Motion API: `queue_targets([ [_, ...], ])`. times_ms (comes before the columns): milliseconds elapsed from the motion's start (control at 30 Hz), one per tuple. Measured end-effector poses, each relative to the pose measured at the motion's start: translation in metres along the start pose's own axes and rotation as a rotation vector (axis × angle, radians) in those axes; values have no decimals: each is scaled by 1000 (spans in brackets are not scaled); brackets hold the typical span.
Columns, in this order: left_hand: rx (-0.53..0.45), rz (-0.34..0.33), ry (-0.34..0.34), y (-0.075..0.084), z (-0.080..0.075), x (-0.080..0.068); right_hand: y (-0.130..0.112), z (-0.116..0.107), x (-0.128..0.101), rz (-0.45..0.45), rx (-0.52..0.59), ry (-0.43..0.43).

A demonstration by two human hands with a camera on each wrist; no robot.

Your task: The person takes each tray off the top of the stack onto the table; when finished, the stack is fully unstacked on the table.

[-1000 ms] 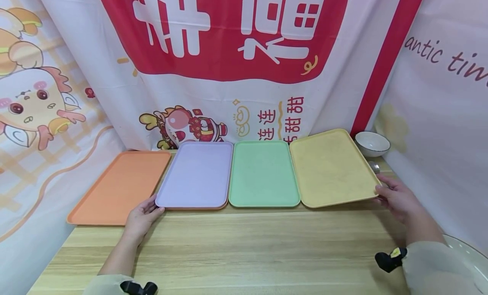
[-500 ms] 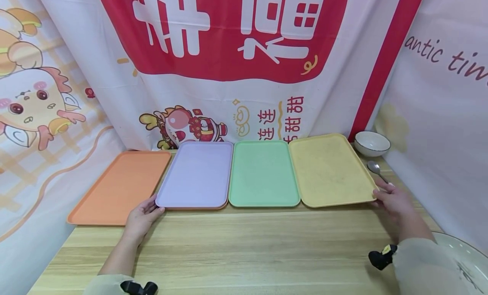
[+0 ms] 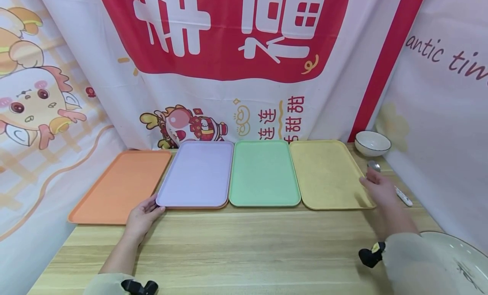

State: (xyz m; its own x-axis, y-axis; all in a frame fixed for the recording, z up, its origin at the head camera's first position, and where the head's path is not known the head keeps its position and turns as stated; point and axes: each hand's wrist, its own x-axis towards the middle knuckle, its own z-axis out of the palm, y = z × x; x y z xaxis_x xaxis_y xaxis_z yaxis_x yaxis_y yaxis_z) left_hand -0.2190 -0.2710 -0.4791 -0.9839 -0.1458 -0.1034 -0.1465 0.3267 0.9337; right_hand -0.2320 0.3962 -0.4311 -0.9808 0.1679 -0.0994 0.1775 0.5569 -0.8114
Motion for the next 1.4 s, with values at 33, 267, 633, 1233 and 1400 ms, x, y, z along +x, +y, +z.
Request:
queue_targets([
  [33,-1,0,0,0,0,0,-6,6,1,-17,13,-4],
  [267,-2,9,2,-1,0,3,-47,57,4,-124,122,-65],
  [633,-12,31,10,-3,0,2,-95,132,1,-147,225,-183],
  [1233,2,15,5,-2,0,3,-152,241,-21,-276,193,-351],
  [1400,5,21,9,-3,0,4,-164,265,-31,-259,221,-369],
])
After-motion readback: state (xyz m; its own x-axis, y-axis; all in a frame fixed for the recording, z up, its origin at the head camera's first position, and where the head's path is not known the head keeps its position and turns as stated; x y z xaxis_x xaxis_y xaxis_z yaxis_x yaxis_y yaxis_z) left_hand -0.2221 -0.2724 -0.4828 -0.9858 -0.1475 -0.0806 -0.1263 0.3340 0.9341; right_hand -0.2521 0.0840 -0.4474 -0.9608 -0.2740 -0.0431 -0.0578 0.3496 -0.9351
